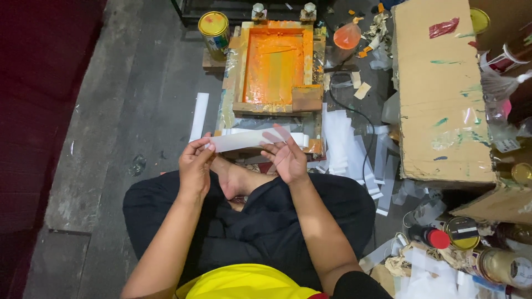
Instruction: Manual screen printing of orange ink onto small white strips using a screen frame and squeegee.
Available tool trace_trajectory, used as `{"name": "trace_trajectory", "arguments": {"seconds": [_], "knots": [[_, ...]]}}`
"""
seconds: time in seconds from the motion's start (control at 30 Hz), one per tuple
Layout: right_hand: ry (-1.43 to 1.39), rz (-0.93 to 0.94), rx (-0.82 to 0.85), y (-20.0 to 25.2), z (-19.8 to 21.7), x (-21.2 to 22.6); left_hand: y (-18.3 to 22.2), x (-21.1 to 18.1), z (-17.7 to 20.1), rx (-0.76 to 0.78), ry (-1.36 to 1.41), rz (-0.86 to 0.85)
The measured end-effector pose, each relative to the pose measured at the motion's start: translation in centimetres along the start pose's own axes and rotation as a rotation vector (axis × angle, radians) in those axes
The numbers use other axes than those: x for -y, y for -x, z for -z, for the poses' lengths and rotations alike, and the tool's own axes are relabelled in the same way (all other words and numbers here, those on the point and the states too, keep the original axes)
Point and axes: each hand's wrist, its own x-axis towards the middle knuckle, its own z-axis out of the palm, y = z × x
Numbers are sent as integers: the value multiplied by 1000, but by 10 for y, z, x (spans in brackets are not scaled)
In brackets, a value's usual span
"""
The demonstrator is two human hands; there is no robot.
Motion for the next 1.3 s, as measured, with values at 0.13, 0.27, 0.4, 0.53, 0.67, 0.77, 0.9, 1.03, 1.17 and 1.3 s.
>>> {"name": "trace_trajectory", "arguments": {"seconds": [0.13,0.27,0.4,0.53,0.67,0.77,0.9,1.03,1.17,1.3], "knots": [[77,31,32,-2,12,-16,3,18,0,-3,-33,-17],[320,77,-33,2,14,-36,21,16,-14,56,-127,-51],[514,129,-83,7,-15,-40,30,29,-18,119,-231,-5],[568,153,-67,7,-9,-57,26,58,-4,130,-248,50],[610,191,-103,10,-13,-51,21,64,7,134,-316,62],[638,206,-186,13,-22,-42,24,50,5,123,-385,22],[732,194,-243,11,-29,-25,30,31,-2,75,-355,-36],[783,211,-252,12,-35,-11,27,25,8,35,-378,-22],[817,262,-311,13,-38,1,25,22,16,-6,-353,-41],[854,267,-359,17,-43,15,24,19,22,-36,-303,-39]]}}
